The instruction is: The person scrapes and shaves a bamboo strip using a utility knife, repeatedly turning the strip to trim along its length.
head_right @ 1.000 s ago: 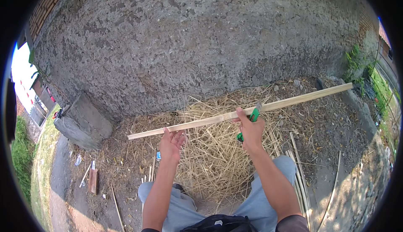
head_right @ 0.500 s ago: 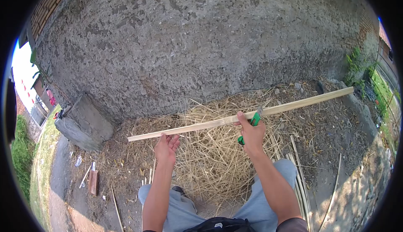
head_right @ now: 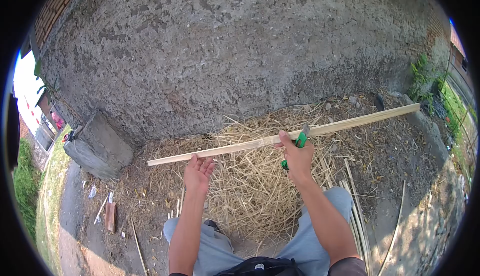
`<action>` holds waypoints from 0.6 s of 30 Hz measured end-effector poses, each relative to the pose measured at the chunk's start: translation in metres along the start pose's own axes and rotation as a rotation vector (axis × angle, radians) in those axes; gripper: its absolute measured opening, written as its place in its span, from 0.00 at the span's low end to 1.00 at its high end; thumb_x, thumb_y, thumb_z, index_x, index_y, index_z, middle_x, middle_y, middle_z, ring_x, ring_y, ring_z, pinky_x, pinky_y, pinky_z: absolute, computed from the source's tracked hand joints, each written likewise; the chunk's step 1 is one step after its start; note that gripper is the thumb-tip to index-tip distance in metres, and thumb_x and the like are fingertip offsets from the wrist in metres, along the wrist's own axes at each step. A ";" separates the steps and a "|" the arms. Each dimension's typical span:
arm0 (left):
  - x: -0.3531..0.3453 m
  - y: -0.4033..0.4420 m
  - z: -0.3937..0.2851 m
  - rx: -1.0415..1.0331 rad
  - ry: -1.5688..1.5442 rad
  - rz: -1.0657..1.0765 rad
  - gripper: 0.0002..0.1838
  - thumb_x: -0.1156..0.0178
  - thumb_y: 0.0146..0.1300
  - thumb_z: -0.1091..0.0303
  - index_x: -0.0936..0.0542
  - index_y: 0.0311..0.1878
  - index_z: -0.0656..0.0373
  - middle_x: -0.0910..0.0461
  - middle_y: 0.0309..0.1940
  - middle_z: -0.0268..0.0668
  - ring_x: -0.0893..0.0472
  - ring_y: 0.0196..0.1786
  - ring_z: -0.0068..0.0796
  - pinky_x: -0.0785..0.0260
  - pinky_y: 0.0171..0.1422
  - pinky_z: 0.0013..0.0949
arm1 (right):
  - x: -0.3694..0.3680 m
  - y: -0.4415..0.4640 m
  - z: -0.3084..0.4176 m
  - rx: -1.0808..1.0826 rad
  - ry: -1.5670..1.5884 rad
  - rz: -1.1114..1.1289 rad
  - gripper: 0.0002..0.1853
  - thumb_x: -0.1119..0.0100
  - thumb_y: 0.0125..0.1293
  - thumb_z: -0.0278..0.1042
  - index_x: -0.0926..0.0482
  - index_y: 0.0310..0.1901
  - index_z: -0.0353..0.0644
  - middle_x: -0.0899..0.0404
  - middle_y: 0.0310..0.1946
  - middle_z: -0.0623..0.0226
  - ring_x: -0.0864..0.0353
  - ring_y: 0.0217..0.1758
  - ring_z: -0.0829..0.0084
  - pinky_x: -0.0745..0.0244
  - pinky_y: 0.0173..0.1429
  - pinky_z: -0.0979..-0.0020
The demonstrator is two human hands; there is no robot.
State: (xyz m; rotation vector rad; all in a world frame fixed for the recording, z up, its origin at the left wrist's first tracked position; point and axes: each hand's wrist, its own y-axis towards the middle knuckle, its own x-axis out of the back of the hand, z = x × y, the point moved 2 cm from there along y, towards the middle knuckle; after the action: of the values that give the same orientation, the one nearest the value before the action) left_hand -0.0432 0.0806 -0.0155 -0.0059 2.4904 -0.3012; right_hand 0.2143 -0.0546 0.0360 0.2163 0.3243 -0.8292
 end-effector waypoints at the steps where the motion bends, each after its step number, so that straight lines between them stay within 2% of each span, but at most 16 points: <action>1: 0.001 -0.001 -0.003 0.016 -0.063 -0.029 0.16 0.48 0.73 0.56 0.31 0.48 0.62 0.22 0.44 0.46 0.16 0.43 0.40 0.19 0.41 0.37 | 0.000 0.001 0.001 -0.002 0.000 -0.002 0.11 0.34 0.65 0.37 0.19 0.33 0.36 0.17 0.24 0.63 0.39 0.16 0.87 0.46 0.19 0.80; 2: 0.001 -0.002 -0.005 0.018 -0.060 -0.030 0.16 0.48 0.73 0.56 0.31 0.48 0.62 0.22 0.44 0.46 0.16 0.43 0.40 0.19 0.41 0.37 | 0.001 0.003 0.002 0.006 0.014 -0.011 0.11 0.34 0.65 0.37 0.19 0.32 0.37 0.18 0.23 0.63 0.39 0.15 0.87 0.46 0.19 0.80; 4: 0.003 -0.007 -0.009 0.085 -0.048 -0.068 0.22 0.58 0.76 0.49 0.31 0.48 0.63 0.24 0.49 0.48 0.17 0.46 0.45 0.20 0.46 0.41 | 0.005 0.006 0.002 0.011 0.028 -0.023 0.11 0.33 0.65 0.37 0.19 0.32 0.37 0.18 0.23 0.63 0.39 0.15 0.87 0.46 0.19 0.80; 5: 0.010 -0.005 -0.008 0.110 -0.029 -0.010 0.20 0.55 0.75 0.52 0.31 0.50 0.63 0.24 0.52 0.46 0.19 0.53 0.46 0.21 0.51 0.44 | 0.008 0.009 0.000 0.010 0.038 -0.030 0.11 0.34 0.65 0.36 0.19 0.32 0.37 0.18 0.22 0.63 0.39 0.15 0.87 0.46 0.19 0.80; 6: 0.006 -0.008 -0.011 0.111 -0.027 -0.009 0.20 0.55 0.75 0.52 0.31 0.50 0.63 0.24 0.52 0.46 0.19 0.53 0.46 0.21 0.51 0.44 | 0.009 0.011 0.001 0.010 0.048 -0.037 0.11 0.34 0.65 0.36 0.19 0.31 0.37 0.19 0.22 0.64 0.38 0.15 0.87 0.46 0.19 0.80; 8: 0.001 -0.015 -0.018 0.093 0.175 -0.108 0.18 0.51 0.70 0.59 0.31 0.53 0.64 0.26 0.57 0.44 0.23 0.60 0.46 0.23 0.55 0.48 | 0.010 0.010 0.002 0.019 0.053 -0.028 0.11 0.34 0.65 0.36 0.19 0.32 0.37 0.18 0.22 0.64 0.38 0.15 0.87 0.46 0.19 0.80; 9: 0.004 -0.013 -0.015 0.092 0.175 -0.108 0.18 0.51 0.70 0.59 0.31 0.53 0.64 0.26 0.57 0.44 0.23 0.60 0.46 0.23 0.55 0.48 | 0.010 0.009 0.004 0.030 0.032 -0.027 0.11 0.34 0.65 0.36 0.18 0.32 0.37 0.18 0.23 0.64 0.38 0.15 0.87 0.46 0.19 0.80; 11: 0.007 -0.007 -0.008 0.091 0.166 0.088 0.16 0.45 0.62 0.63 0.31 0.49 0.61 0.24 0.50 0.42 0.23 0.58 0.50 0.25 0.56 0.53 | 0.007 0.009 0.005 0.045 0.013 -0.022 0.11 0.34 0.65 0.36 0.18 0.33 0.36 0.18 0.23 0.64 0.38 0.15 0.87 0.45 0.19 0.80; 12: 0.002 -0.014 -0.014 0.089 0.163 0.090 0.16 0.45 0.62 0.63 0.31 0.49 0.61 0.24 0.50 0.42 0.23 0.58 0.50 0.25 0.56 0.53 | 0.006 0.008 0.005 0.073 0.008 -0.011 0.12 0.34 0.65 0.37 0.19 0.31 0.37 0.18 0.23 0.64 0.37 0.15 0.86 0.44 0.19 0.80; 14: -0.015 -0.037 -0.025 0.287 0.090 0.322 0.11 0.44 0.61 0.66 0.31 0.43 0.58 0.25 0.52 0.41 0.24 0.58 0.49 0.24 0.56 0.53 | 0.006 0.006 0.005 0.099 0.002 0.001 0.13 0.34 0.66 0.38 0.20 0.30 0.38 0.18 0.22 0.64 0.36 0.15 0.86 0.42 0.19 0.80; 18: -0.006 -0.025 -0.024 0.370 -0.063 0.225 0.08 0.45 0.61 0.69 0.32 0.42 0.57 0.27 0.54 0.41 0.23 0.56 0.47 0.24 0.56 0.52 | 0.004 0.006 0.006 0.070 -0.052 -0.014 0.12 0.34 0.65 0.38 0.19 0.34 0.36 0.17 0.24 0.64 0.36 0.15 0.86 0.42 0.19 0.80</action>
State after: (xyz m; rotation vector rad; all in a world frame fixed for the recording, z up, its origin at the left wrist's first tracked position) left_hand -0.0536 0.0616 0.0121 0.4066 2.3110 -0.6485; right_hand 0.2223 -0.0555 0.0400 0.2578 0.2483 -0.8599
